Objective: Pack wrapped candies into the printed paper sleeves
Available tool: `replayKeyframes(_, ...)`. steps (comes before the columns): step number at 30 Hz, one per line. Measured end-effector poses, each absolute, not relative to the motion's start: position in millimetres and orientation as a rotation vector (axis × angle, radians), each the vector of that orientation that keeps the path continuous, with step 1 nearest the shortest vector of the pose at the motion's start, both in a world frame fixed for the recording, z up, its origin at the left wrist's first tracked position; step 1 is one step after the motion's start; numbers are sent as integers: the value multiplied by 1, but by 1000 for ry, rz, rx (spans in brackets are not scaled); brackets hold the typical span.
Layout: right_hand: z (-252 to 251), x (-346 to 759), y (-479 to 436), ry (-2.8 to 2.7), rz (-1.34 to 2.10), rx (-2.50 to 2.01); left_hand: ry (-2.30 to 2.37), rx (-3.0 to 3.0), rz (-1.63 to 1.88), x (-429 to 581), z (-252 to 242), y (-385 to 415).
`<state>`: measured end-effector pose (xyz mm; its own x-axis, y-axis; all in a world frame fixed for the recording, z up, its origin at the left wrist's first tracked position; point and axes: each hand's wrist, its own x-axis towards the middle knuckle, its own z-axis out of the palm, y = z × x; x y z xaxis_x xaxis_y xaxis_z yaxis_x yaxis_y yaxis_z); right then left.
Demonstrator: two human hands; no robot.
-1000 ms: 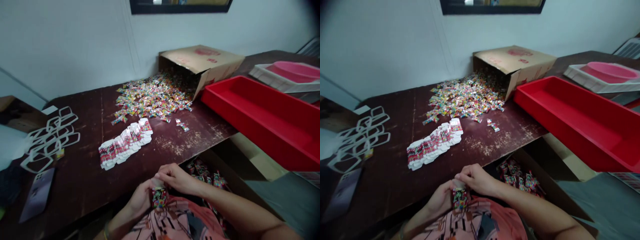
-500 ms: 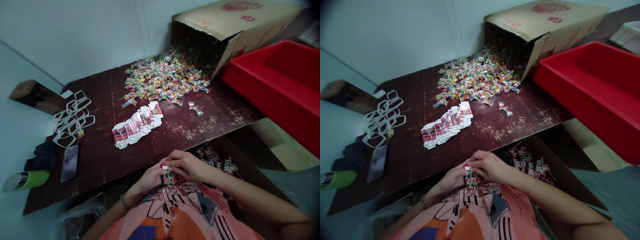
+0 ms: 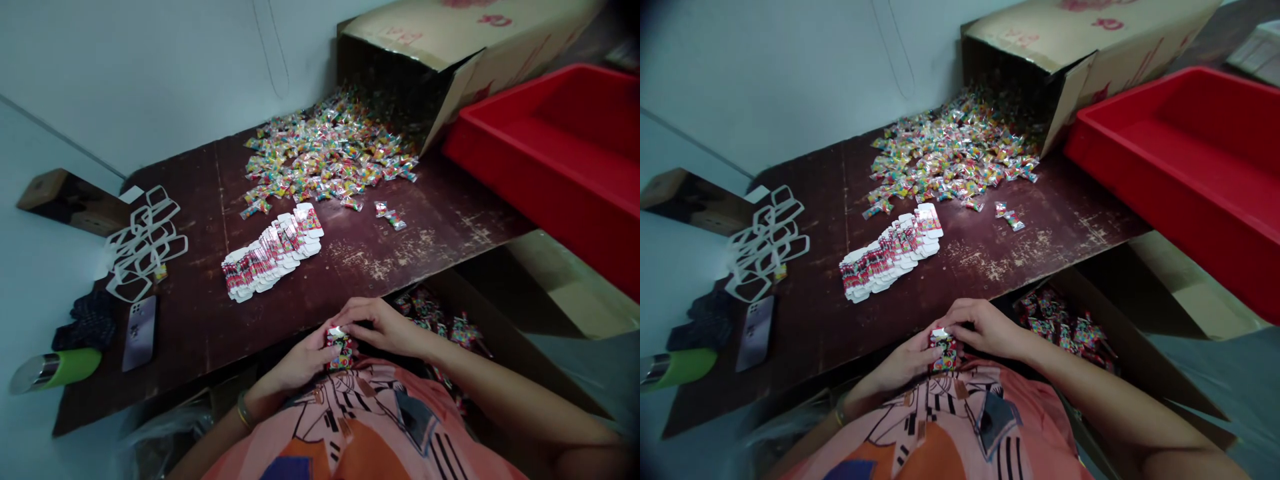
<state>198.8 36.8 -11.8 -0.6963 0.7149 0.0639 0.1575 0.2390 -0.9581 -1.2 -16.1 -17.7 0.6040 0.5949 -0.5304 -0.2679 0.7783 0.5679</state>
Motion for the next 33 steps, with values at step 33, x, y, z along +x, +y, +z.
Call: replayKeyframes(33,-91,277,145,-2042,362,-1679,1313,988,317,-88,8,27)
